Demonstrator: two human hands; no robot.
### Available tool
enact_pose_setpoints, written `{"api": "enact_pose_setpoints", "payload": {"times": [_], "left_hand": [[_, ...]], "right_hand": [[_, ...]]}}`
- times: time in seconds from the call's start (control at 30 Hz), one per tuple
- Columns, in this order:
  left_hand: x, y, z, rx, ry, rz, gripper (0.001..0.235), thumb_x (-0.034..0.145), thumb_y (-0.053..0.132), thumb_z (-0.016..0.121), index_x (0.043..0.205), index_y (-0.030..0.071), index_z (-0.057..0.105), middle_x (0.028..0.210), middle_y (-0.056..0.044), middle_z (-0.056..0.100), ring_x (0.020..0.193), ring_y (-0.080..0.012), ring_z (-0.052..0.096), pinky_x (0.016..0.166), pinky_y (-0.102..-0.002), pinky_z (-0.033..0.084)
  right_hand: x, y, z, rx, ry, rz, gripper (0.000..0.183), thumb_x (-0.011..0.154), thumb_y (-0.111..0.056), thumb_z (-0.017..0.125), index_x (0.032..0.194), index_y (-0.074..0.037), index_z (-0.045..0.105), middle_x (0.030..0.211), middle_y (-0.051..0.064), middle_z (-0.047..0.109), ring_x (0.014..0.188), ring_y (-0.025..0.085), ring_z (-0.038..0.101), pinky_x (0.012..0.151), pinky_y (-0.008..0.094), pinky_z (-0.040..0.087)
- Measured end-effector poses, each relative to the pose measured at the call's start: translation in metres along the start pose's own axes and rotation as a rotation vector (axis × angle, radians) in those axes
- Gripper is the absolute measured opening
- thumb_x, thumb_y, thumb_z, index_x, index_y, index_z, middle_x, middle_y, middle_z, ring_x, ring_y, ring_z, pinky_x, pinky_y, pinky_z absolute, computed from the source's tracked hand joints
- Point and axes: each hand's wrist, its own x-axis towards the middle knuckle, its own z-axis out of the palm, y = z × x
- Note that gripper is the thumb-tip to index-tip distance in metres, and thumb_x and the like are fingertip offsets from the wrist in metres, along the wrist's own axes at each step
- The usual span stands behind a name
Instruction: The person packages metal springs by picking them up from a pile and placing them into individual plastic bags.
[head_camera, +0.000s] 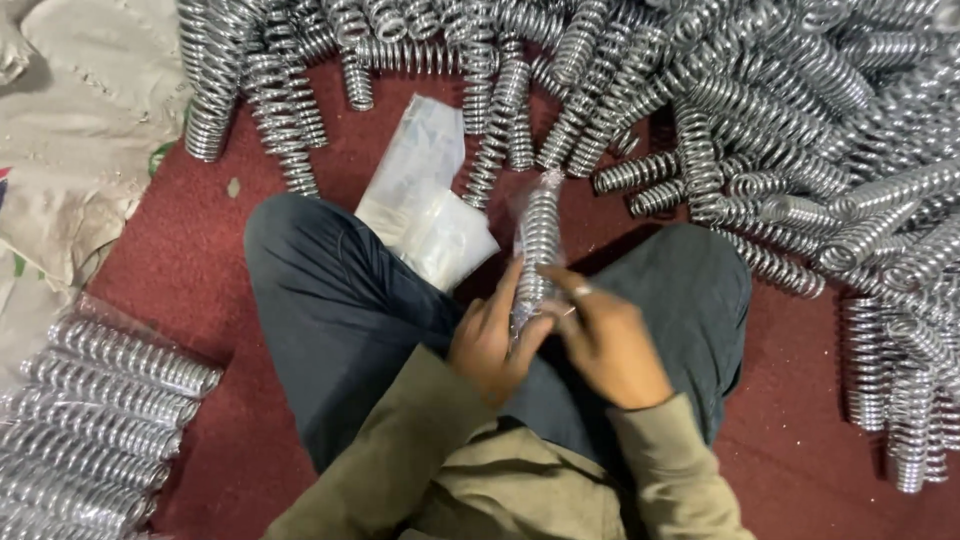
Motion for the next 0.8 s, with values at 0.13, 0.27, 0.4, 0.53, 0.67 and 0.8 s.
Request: {"api": "enact_pose_setpoints", "payload": {"times": [0.13,0.27,0.4,0.53,0.67,0.8], "left_hand": [[0.011,-0.015,0.008,0.074,0.153,0.311,0.064,0.102,0.053,0.053,0.142,0.003,0.058,0.104,-0.012,0.063,0.093,-0.0291,0.063,0.096,-0.043,0.044],[0.054,0.013,-0.005,-0.140,-0.050,0.242,0.046,0.086,0.041,0.069,0.121,0.016,0.054,0.117,-0.006,0.050,0.102,-0.0288,0.051,0.094,-0.043,0.036],[0.030,0.001,0.036,-0.356,-0.003,0.276,0.008,0.095,0.003,0.057,0.100,0.002,0.063,0.099,-0.015,0.062,0.087,-0.0336,0.059,0.080,-0.042,0.047],[0.013,-0.024,0.050,-0.380,0.011,0.165,0.060,0.077,0.023,0.084,0.132,0.017,0.063,0.113,-0.005,0.067,0.105,-0.0304,0.068,0.095,-0.044,0.056],[0.023,-0.057,0.010,-0.157,-0.071,0.267,0.023,0.082,0.036,0.071,0.094,0.020,0.061,0.086,-0.002,0.062,0.086,-0.0298,0.066,0.084,-0.047,0.048],[0.046,-0.098,-0.106,-0.230,0.239,0.631,0.030,0.101,0.039,0.061,0.103,0.013,0.077,0.095,-0.006,0.071,0.089,-0.0292,0.068,0.087,-0.041,0.051]], "right_hand": [[0.010,-0.014,-0.024,-0.080,0.238,-0.265,0.009,0.095,-0.012,0.072,0.100,-0.015,0.078,0.084,0.001,0.074,0.077,0.028,0.070,0.069,0.038,0.056],[0.004,-0.038,-0.033,-0.199,0.146,-0.428,0.009,0.092,-0.015,0.065,0.085,-0.013,0.070,0.089,0.002,0.068,0.095,0.030,0.062,0.087,0.047,0.043],[0.005,-0.026,-0.038,-0.191,0.180,-0.185,0.019,0.079,-0.007,0.074,0.094,-0.006,0.062,0.129,0.016,0.056,0.121,0.033,0.050,0.100,0.046,0.038],[0.030,0.000,-0.015,-0.304,-0.202,0.209,0.060,0.058,-0.014,0.084,0.113,-0.019,0.061,0.117,0.008,0.063,0.106,0.043,0.065,0.088,0.060,0.046],[0.036,-0.025,-0.013,-0.002,-0.208,0.039,0.057,0.060,0.001,0.079,0.113,-0.011,0.062,0.132,0.011,0.063,0.119,0.039,0.063,0.103,0.059,0.042],[0.024,-0.052,-0.011,0.525,-0.013,0.021,0.037,0.078,0.012,0.071,0.112,0.002,0.061,0.133,0.024,0.062,0.125,0.038,0.066,0.110,0.055,0.046]]}}
